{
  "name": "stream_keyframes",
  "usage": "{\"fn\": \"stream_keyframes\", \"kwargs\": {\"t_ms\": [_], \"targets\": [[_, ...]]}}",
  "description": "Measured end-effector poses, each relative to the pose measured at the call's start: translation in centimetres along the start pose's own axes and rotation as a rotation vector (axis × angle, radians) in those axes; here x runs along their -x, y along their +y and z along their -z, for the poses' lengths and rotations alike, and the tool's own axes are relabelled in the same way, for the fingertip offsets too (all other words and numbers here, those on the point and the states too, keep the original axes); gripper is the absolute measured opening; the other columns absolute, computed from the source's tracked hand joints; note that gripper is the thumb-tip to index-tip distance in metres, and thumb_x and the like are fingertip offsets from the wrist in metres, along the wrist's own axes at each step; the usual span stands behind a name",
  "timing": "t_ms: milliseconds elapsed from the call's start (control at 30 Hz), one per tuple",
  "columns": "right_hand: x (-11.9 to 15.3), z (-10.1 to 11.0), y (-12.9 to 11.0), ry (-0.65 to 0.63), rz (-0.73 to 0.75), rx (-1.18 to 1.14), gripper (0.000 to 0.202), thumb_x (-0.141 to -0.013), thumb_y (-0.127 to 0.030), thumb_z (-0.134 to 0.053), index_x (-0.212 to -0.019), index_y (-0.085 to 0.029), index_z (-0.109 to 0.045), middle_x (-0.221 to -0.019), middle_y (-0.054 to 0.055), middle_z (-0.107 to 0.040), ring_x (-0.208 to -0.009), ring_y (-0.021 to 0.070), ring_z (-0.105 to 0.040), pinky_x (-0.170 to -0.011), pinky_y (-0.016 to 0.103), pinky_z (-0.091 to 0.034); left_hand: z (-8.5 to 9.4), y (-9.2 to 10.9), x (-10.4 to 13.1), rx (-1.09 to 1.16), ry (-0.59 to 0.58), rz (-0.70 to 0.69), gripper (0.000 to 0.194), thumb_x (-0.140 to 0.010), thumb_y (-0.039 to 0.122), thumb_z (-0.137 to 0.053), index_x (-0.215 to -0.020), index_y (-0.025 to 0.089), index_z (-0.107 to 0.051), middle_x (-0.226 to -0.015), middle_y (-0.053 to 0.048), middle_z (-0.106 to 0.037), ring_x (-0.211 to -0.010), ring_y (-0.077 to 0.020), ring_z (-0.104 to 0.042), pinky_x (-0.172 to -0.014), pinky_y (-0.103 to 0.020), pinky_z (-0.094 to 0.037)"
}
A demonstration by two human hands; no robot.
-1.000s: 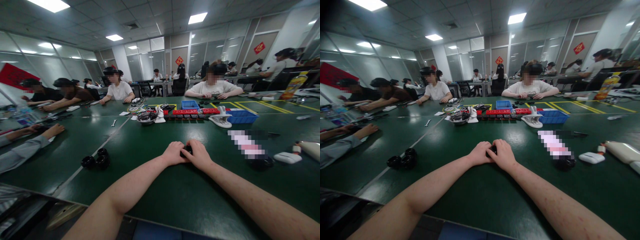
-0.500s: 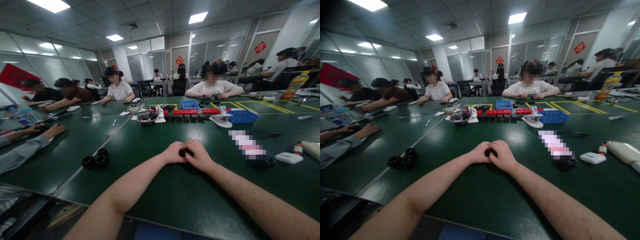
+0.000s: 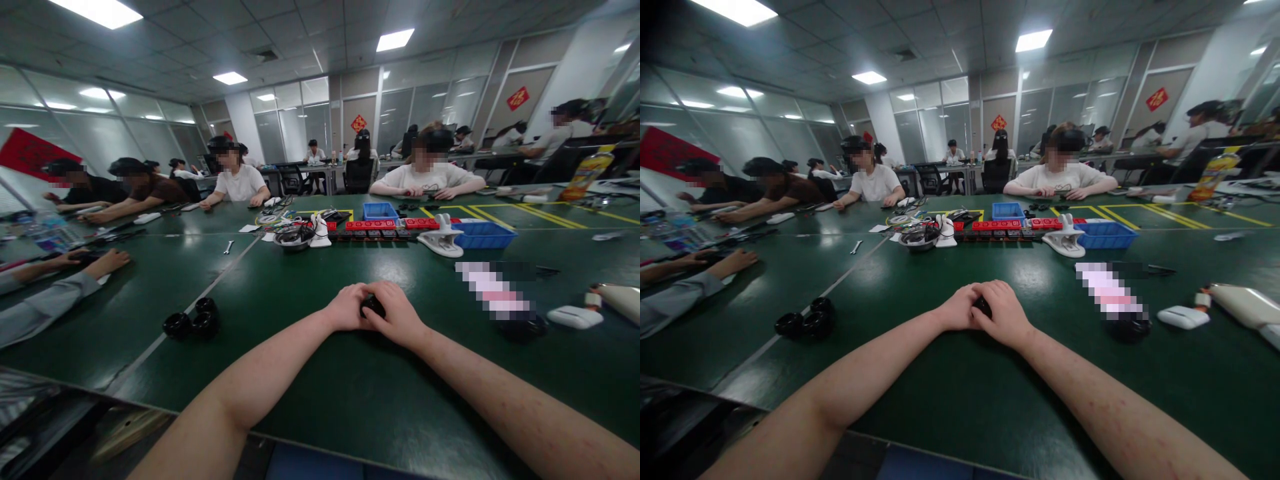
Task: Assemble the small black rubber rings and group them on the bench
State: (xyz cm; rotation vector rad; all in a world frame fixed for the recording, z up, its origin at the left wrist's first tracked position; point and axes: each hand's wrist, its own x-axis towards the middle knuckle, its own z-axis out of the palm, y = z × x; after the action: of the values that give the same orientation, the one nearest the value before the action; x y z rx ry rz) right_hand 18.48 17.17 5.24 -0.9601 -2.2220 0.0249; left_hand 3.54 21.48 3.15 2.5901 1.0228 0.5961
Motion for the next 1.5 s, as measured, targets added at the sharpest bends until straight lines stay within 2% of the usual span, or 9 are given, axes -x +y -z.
{"fn": "stream_keyframes", "kwargs": {"t_ms": [100,200,367,533,800,967,1267,1367,1500], "targets": [[-0.1,-0.1,0.5,0.018,-0.068,0.045,0.029,-0.075,-0.034,-0.052,-0.098,-0.017,-0.048,-0.096,0.01,-0.056,-0.09,0.0252,-0.05,-0.082,0.041,-0.038,0.0,0.4,0.1,-0.084,0.066,-0.02,0.064,-0.057,0.053,-0.066,-0.106,0.019,-0.045,-0.107,-0.007,-0.049,-0.1,-0.0254,-0.047,-0.09,-0.039,-0.036],[-0.1,-0.4,0.9,0.011,-0.131,0.087,0.029,-0.074,-0.039,-0.054,-0.093,-0.018,-0.048,-0.089,0.008,-0.056,-0.083,0.0241,-0.051,-0.076,0.039,-0.039,-0.1,0.6,0.0,-0.169,0.065,0.011,0.063,-0.056,0.058,-0.065,-0.101,0.018,-0.045,-0.099,-0.006,-0.05,-0.095,-0.0249,-0.049,-0.089,-0.039,-0.036],[-0.1,-0.9,1.3,0.0,-0.218,0.142,0.022,-0.075,-0.039,-0.053,-0.079,-0.018,-0.047,-0.078,0.006,-0.053,-0.075,0.0218,-0.049,-0.069,0.035,-0.04,-0.3,0.8,0.0,-0.219,0.049,0.023,0.048,-0.059,0.056,-0.063,-0.085,0.018,-0.049,-0.089,-0.005,-0.052,-0.09,-0.0236,-0.05,-0.089,-0.039,-0.035],[-0.2,-1.0,1.2,-0.002,-0.251,0.157,0.022,-0.076,-0.039,-0.053,-0.076,-0.018,-0.047,-0.074,0.005,-0.052,-0.071,0.0205,-0.048,-0.065,0.033,-0.039,-0.3,0.8,0.0,-0.193,0.06,0.01,0.04,-0.062,0.05,-0.063,-0.081,0.018,-0.049,-0.085,-0.004,-0.052,-0.087,-0.022,-0.05,-0.086,-0.037,-0.037],[-0.3,-0.4,0.7,-0.012,-0.155,0.088,0.011,-0.074,-0.026,-0.051,-0.08,-0.018,-0.054,-0.08,0.006,-0.055,-0.078,0.0209,-0.049,-0.073,0.036,-0.039,0.0,0.1,-0.1,-0.111,0.042,-0.03,0.038,-0.06,0.04,-0.066,-0.086,0.016,-0.052,-0.085,-0.004,-0.053,-0.084,-0.0217,-0.05,-0.08,-0.034,-0.041],[-0.3,0.0,0.3,-0.022,-0.035,-0.009,0.017,-0.067,-0.012,-0.047,-0.08,-0.018,-0.056,-0.085,0.006,-0.059,-0.083,0.0201,-0.052,-0.076,0.035,-0.041,-0.1,-0.7,-0.2,-0.049,0.003,-0.076,0.033,-0.061,0.035,-0.066,-0.087,0.017,-0.055,-0.091,-0.003,-0.053,-0.085,-0.0198,-0.051,-0.077,-0.03,-0.043],[0.1,-0.5,-0.4,0.006,0.117,-0.096,0.021,-0.065,-0.006,-0.038,-0.064,-0.021,-0.052,-0.066,0.0,-0.061,-0.069,0.0148,-0.056,-0.091,0.039,-0.036,-0.4,-1.4,-0.5,-0.019,-0.038,-0.159,0.022,-0.062,0.033,-0.069,-0.076,0.018,-0.06,-0.091,-0.002,-0.057,-0.09,-0.0193,-0.051,-0.084,-0.03,-0.039],[0.2,-0.5,-0.4,0.025,0.122,-0.088,0.02,-0.066,-0.008,-0.038,-0.068,-0.021,-0.053,-0.069,0.0,-0.061,-0.073,0.0156,-0.056,-0.09,0.039,-0.036,-0.4,-1.2,-0.4,-0.03,-0.038,-0.156,0.026,-0.062,0.035,-0.068,-0.08,0.018,-0.06,-0.09,-0.002,-0.057,-0.089,-0.0202,-0.052,-0.083,-0.031,-0.04],[0.1,-0.1,-0.3,0.073,0.064,-0.042,0.018,-0.071,-0.014,-0.041,-0.083,-0.018,-0.054,-0.082,0.006,-0.06,-0.084,0.0195,-0.053,-0.082,0.038,-0.04,-0.4,-0.6,-0.1,-0.049,-0.009,-0.119,0.045,-0.062,0.046,-0.066,-0.096,0.019,-0.055,-0.095,-0.004,-0.056,-0.089,-0.0228,-0.051,-0.08,-0.036,-0.041]]}}
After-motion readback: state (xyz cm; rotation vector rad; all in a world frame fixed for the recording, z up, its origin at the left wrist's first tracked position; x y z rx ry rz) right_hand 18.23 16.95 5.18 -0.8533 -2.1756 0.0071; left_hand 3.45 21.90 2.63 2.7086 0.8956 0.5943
